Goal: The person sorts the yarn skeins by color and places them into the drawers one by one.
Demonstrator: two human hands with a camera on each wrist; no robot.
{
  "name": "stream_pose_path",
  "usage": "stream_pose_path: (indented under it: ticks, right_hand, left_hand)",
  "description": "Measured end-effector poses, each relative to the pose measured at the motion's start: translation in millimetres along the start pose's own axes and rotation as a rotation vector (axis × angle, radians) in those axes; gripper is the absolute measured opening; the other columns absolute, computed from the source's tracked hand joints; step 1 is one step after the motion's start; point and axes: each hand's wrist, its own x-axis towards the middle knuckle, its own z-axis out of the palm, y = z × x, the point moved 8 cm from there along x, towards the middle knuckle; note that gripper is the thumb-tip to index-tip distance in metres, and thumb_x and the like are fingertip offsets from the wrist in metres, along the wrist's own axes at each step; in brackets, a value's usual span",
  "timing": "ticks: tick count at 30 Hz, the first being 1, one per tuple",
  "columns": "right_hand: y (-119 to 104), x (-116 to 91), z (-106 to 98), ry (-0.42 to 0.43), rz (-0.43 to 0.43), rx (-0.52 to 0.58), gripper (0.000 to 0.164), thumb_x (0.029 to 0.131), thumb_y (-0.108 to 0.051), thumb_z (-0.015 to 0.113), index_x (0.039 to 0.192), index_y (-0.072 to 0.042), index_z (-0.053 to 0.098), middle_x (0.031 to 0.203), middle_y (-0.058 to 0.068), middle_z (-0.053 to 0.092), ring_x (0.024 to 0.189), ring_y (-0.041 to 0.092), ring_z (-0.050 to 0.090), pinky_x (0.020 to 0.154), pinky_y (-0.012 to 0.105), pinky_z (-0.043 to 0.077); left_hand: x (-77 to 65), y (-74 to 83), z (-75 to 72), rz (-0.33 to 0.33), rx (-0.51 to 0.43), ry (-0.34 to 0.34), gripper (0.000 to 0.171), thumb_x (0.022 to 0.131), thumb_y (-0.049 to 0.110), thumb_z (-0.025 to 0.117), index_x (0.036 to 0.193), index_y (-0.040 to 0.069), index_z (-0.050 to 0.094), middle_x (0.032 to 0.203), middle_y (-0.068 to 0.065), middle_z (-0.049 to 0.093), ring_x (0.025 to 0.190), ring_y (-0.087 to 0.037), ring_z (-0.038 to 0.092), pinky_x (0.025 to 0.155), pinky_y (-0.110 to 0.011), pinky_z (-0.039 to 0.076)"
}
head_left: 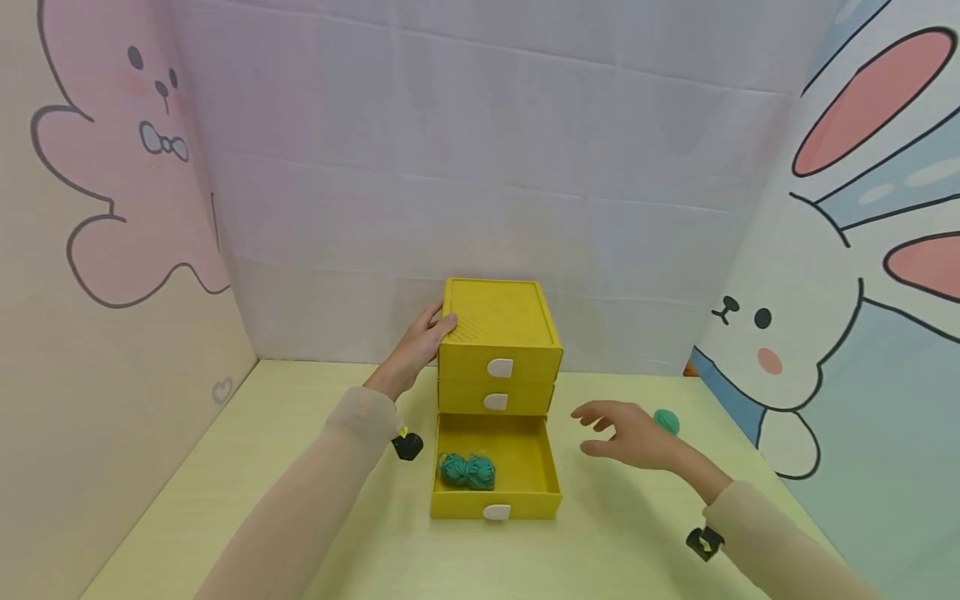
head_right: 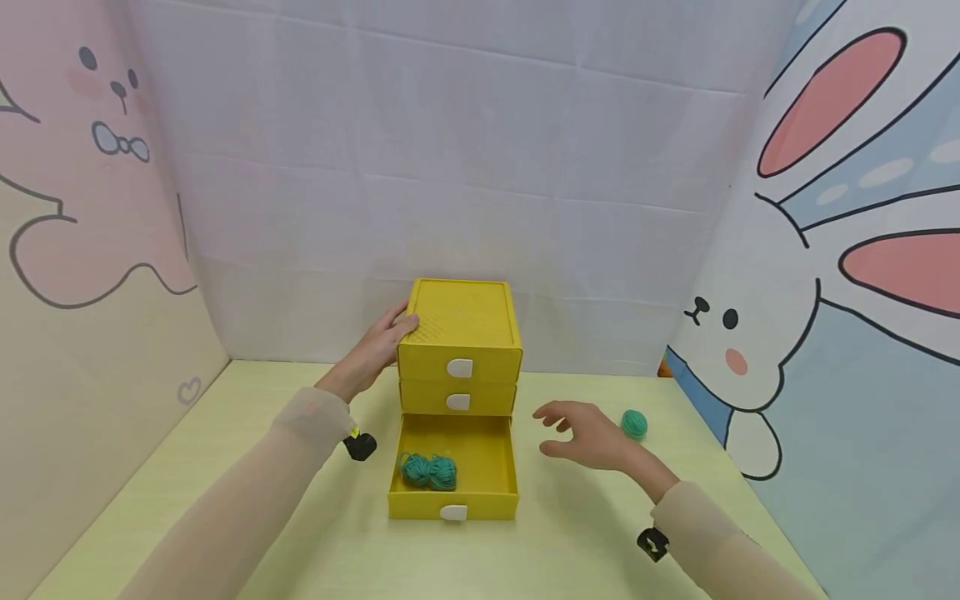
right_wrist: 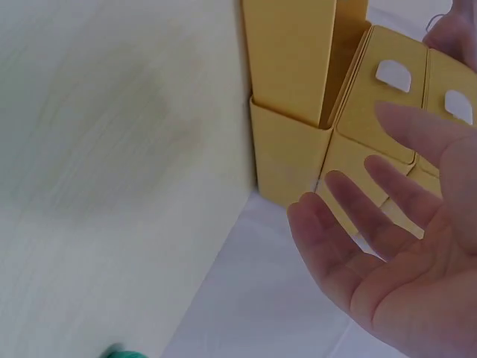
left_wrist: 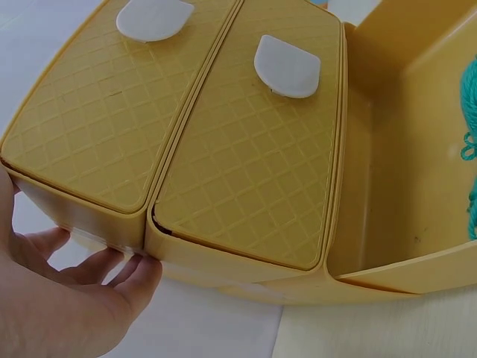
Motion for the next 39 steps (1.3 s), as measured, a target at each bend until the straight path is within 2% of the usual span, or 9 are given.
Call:
stream_pose_path:
  ticks: [5, 12, 19, 25, 32, 39]
  right_hand:
    - [22.5, -11.0, -6.4, 0.031, 0.036, -0.041, 0.044, 0.097, -0.021, 0.081, 0.133, 0.0, 0.067, 0.123, 0.018, 0.072, 0.103, 0.034, 0.071, 0.082, 0.038, 0.064]
    - [59.1, -22.8, -12.3, 0.081, 0.128, -0.101, 0.044, 0.094, -0.017, 0.083, 0.132, 0.002, 0.068, 0.121, 0.02, 0.073, 0.102, 0.036, 0.072, 0.088, 0.052, 0.061]
    - [99.6, -28.5, -24.5, 0.142, 0.199, -0.168, 0.044, 0.092, -0.013, 0.083, 0.13, 0.005, 0.068, 0.118, 0.026, 0.072, 0.1, 0.045, 0.071, 0.084, 0.057, 0.06]
    - [125.5, -30.7, -35.1, 0.184, 0.241, -0.22, 0.042, 0.092, -0.011, 0.082, 0.128, 0.007, 0.068, 0.116, 0.029, 0.071, 0.097, 0.044, 0.072, 0.083, 0.059, 0.059]
    - [146.5, -37.7, -40.7, 0.196, 0.326, -0.238, 0.046, 0.091, -0.011, 0.081, 0.128, 0.012, 0.066, 0.118, 0.036, 0.068, 0.107, 0.055, 0.066, 0.09, 0.067, 0.054]
    - [172.4, -44.6, -40.7, 0.177, 0.442, -0.24, 0.058, 0.091, -0.019, 0.079, 0.135, 0.014, 0.059, 0.122, 0.041, 0.063, 0.112, 0.058, 0.062, 0.093, 0.068, 0.052]
  left_hand:
    - [1.6, -2.3, -0.5, -0.003, -0.001, 0.0, 0.074, 0.111, 0.052, 0.051, 0.172, 0.034, 0.013, 0.169, -0.011, 0.034, 0.146, -0.034, 0.05, 0.125, -0.055, 0.034]
    - [2.0, -2.1, 0.6, -0.008, 0.005, 0.004, 0.073, 0.111, 0.051, 0.051, 0.172, 0.034, 0.014, 0.169, -0.012, 0.034, 0.148, -0.034, 0.047, 0.126, -0.054, 0.033]
    - [3.5, -3.1, 0.7, -0.011, 0.005, 0.012, 0.072, 0.111, 0.049, 0.051, 0.172, 0.032, 0.016, 0.168, -0.013, 0.035, 0.147, -0.034, 0.048, 0.125, -0.054, 0.034]
    - [2.8, -3.4, -0.9, -0.009, 0.002, 0.012, 0.072, 0.111, 0.05, 0.051, 0.172, 0.034, 0.015, 0.17, -0.012, 0.034, 0.148, -0.034, 0.046, 0.126, -0.054, 0.033]
    - [1.1, -3.1, -1.4, -0.01, -0.004, 0.015, 0.072, 0.111, 0.05, 0.051, 0.172, 0.033, 0.016, 0.17, -0.012, 0.034, 0.148, -0.034, 0.047, 0.126, -0.054, 0.033]
    - [0.6, -2.5, -2.3, -0.01, 0.001, 0.021, 0.072, 0.111, 0.049, 0.052, 0.172, 0.032, 0.016, 0.168, -0.012, 0.036, 0.147, -0.033, 0.049, 0.125, -0.053, 0.036]
